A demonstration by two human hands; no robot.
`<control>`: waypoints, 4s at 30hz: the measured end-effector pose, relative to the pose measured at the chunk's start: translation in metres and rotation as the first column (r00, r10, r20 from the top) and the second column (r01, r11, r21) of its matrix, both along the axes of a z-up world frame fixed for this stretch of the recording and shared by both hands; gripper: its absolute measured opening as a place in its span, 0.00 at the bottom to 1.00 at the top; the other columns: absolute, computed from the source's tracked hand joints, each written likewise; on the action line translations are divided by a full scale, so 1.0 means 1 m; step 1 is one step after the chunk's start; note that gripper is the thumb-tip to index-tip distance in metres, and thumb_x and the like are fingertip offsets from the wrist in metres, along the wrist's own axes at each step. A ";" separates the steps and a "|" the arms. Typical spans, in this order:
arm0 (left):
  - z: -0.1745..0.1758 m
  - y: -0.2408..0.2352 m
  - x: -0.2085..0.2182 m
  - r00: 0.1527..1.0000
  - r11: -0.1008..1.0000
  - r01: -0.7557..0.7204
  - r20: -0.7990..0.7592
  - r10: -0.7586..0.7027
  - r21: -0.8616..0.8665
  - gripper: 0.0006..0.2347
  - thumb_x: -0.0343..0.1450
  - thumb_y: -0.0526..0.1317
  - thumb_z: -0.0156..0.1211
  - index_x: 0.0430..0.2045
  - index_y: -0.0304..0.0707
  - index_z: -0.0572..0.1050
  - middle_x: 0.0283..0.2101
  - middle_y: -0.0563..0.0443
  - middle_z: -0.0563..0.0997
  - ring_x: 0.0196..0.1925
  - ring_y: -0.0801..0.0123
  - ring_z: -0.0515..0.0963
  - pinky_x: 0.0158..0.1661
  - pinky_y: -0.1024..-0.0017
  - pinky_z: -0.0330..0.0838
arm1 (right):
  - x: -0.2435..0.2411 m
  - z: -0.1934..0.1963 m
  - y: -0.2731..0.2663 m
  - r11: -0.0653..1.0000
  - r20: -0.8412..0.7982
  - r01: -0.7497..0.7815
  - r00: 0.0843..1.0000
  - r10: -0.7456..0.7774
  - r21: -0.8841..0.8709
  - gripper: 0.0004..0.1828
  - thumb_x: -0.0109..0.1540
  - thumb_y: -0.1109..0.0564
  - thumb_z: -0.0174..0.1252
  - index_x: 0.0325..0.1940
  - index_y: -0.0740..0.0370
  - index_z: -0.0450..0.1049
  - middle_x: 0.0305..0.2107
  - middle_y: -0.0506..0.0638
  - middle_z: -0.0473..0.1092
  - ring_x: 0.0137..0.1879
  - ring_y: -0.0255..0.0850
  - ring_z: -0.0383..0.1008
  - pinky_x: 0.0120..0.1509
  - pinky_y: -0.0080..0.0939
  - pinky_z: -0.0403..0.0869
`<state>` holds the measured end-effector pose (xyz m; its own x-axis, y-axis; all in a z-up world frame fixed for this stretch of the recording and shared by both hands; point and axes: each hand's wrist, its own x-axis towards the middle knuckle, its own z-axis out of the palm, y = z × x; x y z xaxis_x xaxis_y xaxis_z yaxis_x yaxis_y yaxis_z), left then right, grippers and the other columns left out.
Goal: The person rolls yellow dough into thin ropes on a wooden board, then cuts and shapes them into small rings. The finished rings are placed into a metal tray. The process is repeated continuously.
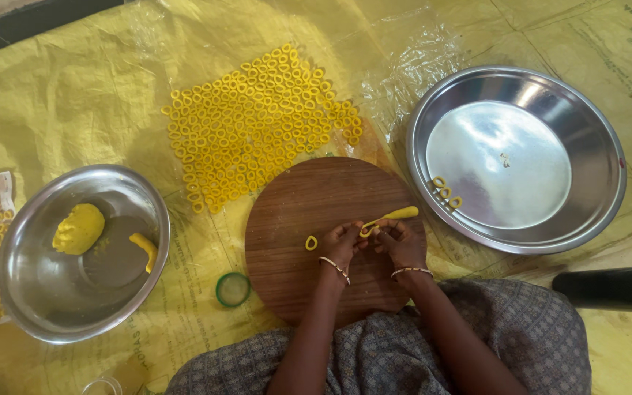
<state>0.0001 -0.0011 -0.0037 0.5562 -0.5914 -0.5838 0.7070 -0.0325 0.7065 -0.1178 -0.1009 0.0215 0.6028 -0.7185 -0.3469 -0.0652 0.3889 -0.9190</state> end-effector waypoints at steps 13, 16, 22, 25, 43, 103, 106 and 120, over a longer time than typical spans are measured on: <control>-0.012 -0.006 -0.002 0.969 0.997 0.041 0.241 -0.054 0.060 0.07 0.72 0.34 0.62 0.41 0.33 0.80 0.40 0.52 0.84 0.42 0.73 0.83 0.43 0.76 0.79 | 0.007 0.020 0.003 0.930 -0.157 -0.135 0.984 0.085 -0.343 0.13 0.62 0.64 0.60 0.51 0.64 0.76 0.37 0.49 0.77 0.39 0.33 0.79 0.38 0.35 0.77; 0.001 -0.005 -0.003 0.966 0.995 0.052 0.247 -0.071 0.085 0.07 0.72 0.35 0.62 0.41 0.33 0.81 0.41 0.52 0.85 0.43 0.73 0.83 0.44 0.76 0.79 | 0.007 0.019 0.005 0.923 -0.155 -0.135 0.984 0.083 -0.361 0.09 0.63 0.63 0.61 0.48 0.66 0.77 0.36 0.50 0.78 0.40 0.34 0.79 0.41 0.34 0.77; 0.003 -0.005 -0.002 0.961 0.995 0.061 0.264 -0.080 0.080 0.07 0.71 0.34 0.65 0.39 0.33 0.81 0.38 0.53 0.85 0.40 0.75 0.82 0.42 0.76 0.77 | 0.007 0.017 0.006 0.887 -0.144 -0.139 0.986 0.083 -0.441 0.08 0.62 0.62 0.63 0.45 0.66 0.78 0.35 0.50 0.79 0.41 0.35 0.80 0.45 0.35 0.77; -0.005 -0.009 -0.004 0.957 0.998 0.034 0.287 -0.045 0.044 0.06 0.69 0.33 0.68 0.38 0.32 0.81 0.35 0.52 0.83 0.36 0.75 0.80 0.38 0.76 0.76 | 0.005 0.014 0.007 0.850 -0.141 -0.140 0.987 0.079 -0.508 0.08 0.62 0.63 0.63 0.44 0.67 0.79 0.36 0.51 0.78 0.42 0.37 0.80 0.47 0.36 0.77; 0.076 0.005 -0.021 0.225 0.896 -0.038 0.878 -0.423 0.442 0.10 0.67 0.31 0.63 0.40 0.33 0.72 0.42 0.40 0.78 0.46 0.50 0.78 0.44 0.57 0.73 | 0.006 0.059 0.014 0.433 -0.372 -0.372 0.924 0.090 -0.821 0.15 0.57 0.66 0.59 0.48 0.60 0.79 0.47 0.61 0.66 0.48 0.60 0.73 0.49 0.55 0.73; 0.000 0.089 0.092 0.620 0.770 -0.530 0.782 0.067 0.354 0.06 0.68 0.35 0.65 0.36 0.34 0.82 0.36 0.45 0.86 0.37 0.63 0.85 0.40 0.67 0.78 | -0.020 0.108 -0.008 0.244 -0.466 -0.423 0.870 -0.158 -0.873 0.19 0.58 0.63 0.61 0.53 0.57 0.74 0.54 0.55 0.68 0.59 0.55 0.72 0.55 0.54 0.74; 0.023 0.090 0.086 0.589 0.745 -0.564 0.806 0.058 0.357 0.07 0.69 0.33 0.63 0.38 0.34 0.82 0.39 0.43 0.86 0.40 0.60 0.85 0.41 0.65 0.77 | -0.023 0.127 0.006 0.282 -0.473 -0.441 0.879 -0.053 -0.852 0.19 0.58 0.64 0.59 0.54 0.58 0.75 0.53 0.54 0.70 0.57 0.55 0.73 0.54 0.53 0.75; 0.036 0.087 0.080 0.544 0.717 -0.548 0.835 -0.085 0.430 0.12 0.74 0.37 0.60 0.51 0.39 0.79 0.40 0.41 0.80 0.42 0.52 0.81 0.42 0.58 0.73 | -0.011 0.041 0.014 -0.105 -0.678 -0.678 0.734 -0.041 -0.727 0.19 0.61 0.57 0.55 0.58 0.54 0.74 0.61 0.51 0.66 0.71 0.52 0.62 0.69 0.52 0.67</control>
<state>0.0799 0.0854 0.0327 0.9977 -0.0675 0.0095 -0.0465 -0.5722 0.8188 -0.1287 -0.0867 0.0628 0.9440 -0.2939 0.1499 -0.2735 -0.9512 -0.1428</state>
